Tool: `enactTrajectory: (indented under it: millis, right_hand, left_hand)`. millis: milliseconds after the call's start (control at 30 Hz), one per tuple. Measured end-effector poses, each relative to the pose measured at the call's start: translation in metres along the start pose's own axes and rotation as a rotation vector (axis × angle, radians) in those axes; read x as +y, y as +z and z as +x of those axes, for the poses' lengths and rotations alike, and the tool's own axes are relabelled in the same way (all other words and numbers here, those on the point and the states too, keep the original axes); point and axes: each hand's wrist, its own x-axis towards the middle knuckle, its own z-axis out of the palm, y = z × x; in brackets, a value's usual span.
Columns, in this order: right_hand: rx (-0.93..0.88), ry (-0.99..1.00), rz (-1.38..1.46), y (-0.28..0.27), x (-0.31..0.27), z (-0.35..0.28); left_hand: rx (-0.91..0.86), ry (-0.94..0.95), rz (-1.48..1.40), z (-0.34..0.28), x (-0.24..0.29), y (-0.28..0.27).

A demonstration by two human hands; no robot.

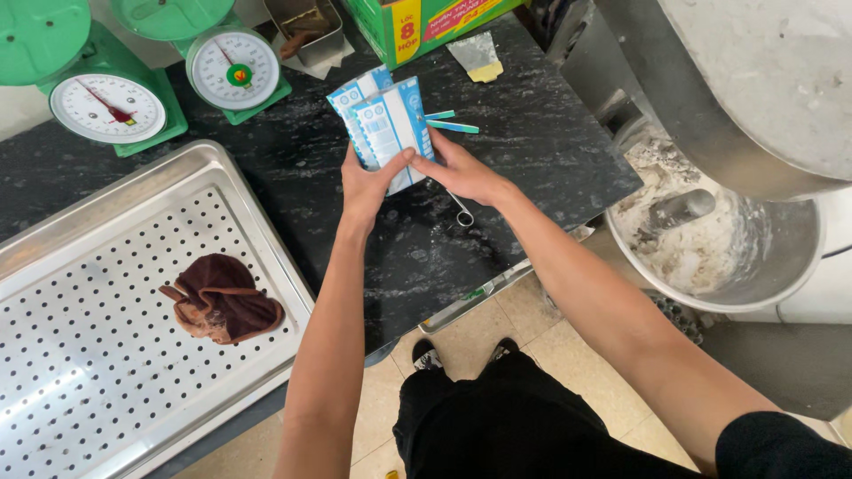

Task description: The person fills a measuring cup with water at a sink, then walks to a kitchen area and pours the water into a large dough mixer. They handle two small blue packets, placing them into a container. The person then wipes two perforated metal trays with a cloth and washes a steel wool scrubber under running water.

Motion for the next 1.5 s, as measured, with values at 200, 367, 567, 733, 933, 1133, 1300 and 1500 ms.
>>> enactTrajectory:
  millis: [200,367,567,733,933,1133,1300,1500]
  right_hand:
    - [0.177,0.331,-0.757,-0.011,0.006,-0.043]
    - [0.222,0.242,-0.906,0.002,0.025,-0.061]
    - [0.259,0.118,-0.836,0.027,0.051,0.032]
    - [0.418,-0.106,-1.179,-0.026,0.073,0.081]
    - [0.226,0.093,-1.305,-0.056,0.095,0.039]
    - [0.304,0.256,-1.278,-0.060,0.073,-0.023]
    - [0.491,0.199,-1.109,-0.069,0.058,-0.074]
    - [0.841,0.267,-0.338,-0.079,0.052,-0.155]
  left_hand:
    - [0.191,0.004,-0.038,-0.009,0.005,-0.031]
    - [0.235,-0.025,-0.022,-0.019,0.002,-0.047]
    - [0.235,-0.064,-0.039,-0.027,-0.002,-0.043]
    - [0.152,-0.069,-0.037,-0.034,0.001,-0.046]
    - [0.057,-0.101,-0.002,-0.030,-0.005,-0.029]
    - [-0.109,-0.158,-0.033,-0.020,-0.017,0.021]
    - [-0.230,-0.233,-0.064,-0.021,-0.036,0.070]
    - [-0.415,-0.291,-0.123,-0.041,-0.059,0.107]
